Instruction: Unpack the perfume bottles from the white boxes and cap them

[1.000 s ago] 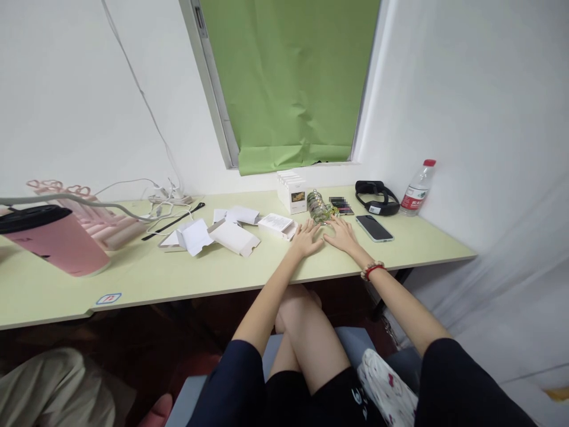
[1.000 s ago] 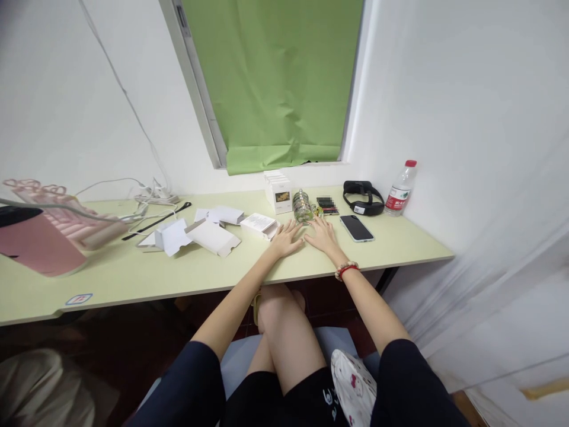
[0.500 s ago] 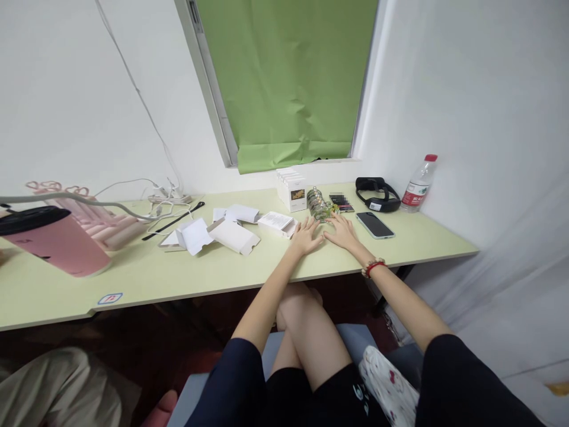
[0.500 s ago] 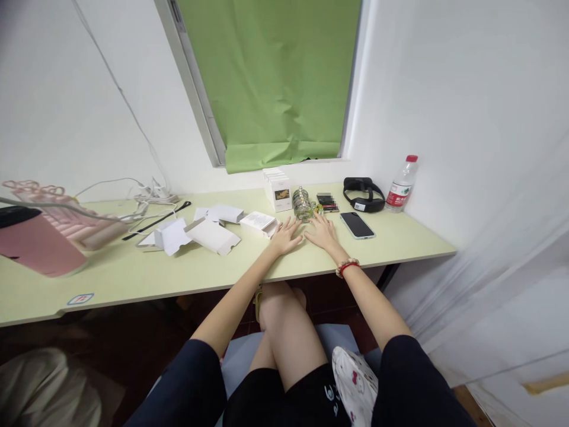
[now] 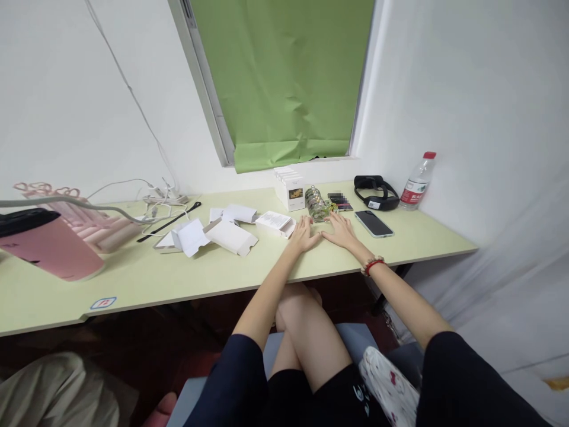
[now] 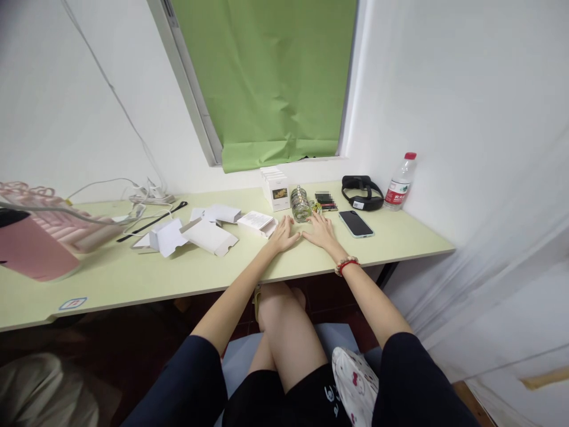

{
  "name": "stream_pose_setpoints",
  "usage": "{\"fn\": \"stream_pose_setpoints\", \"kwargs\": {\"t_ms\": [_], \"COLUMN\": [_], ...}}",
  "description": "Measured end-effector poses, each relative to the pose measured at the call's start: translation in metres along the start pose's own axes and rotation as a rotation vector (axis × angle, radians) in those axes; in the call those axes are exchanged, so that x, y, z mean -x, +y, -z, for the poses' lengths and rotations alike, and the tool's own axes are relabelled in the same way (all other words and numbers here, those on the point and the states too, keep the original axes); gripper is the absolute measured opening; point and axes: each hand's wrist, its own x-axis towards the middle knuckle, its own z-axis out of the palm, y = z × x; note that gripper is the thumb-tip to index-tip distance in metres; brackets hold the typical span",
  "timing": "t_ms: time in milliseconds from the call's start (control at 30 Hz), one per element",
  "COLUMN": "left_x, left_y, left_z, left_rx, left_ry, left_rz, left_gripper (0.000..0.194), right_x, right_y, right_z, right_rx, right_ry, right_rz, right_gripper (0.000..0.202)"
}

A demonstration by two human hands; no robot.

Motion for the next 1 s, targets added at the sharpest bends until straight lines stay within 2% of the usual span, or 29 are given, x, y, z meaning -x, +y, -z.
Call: {"fn": "stream_pose_setpoints", "kwargs": {"t_ms": [167,467,1000], "left_x": [-0.009,-0.015,-0.014], "left_y": [0.001,-0.003,-0.002], "left_z": [-0.004,-0.011,-0.01], "left_rx": [-0.004,0.0,-0.003], "left_ry": [-0.004,-0.05,-0.015], "left_rz": [0.01,0.025,0.024], "left_gripper": [0.041,0.055,0.039], "right_x": [-0.001,-0.001,-0.001], "right_y": [0.0,0.004,0.004], "right_z": [0.001,-0.002,-0.001], "right_rx": [0.007,0.001,-0.001], "right_ry": [-0.049,-0.053,-0.07], "right_rz": [-0.014,0.008,0.001], "right_gripper": [0.046,0.046,0.048]}}
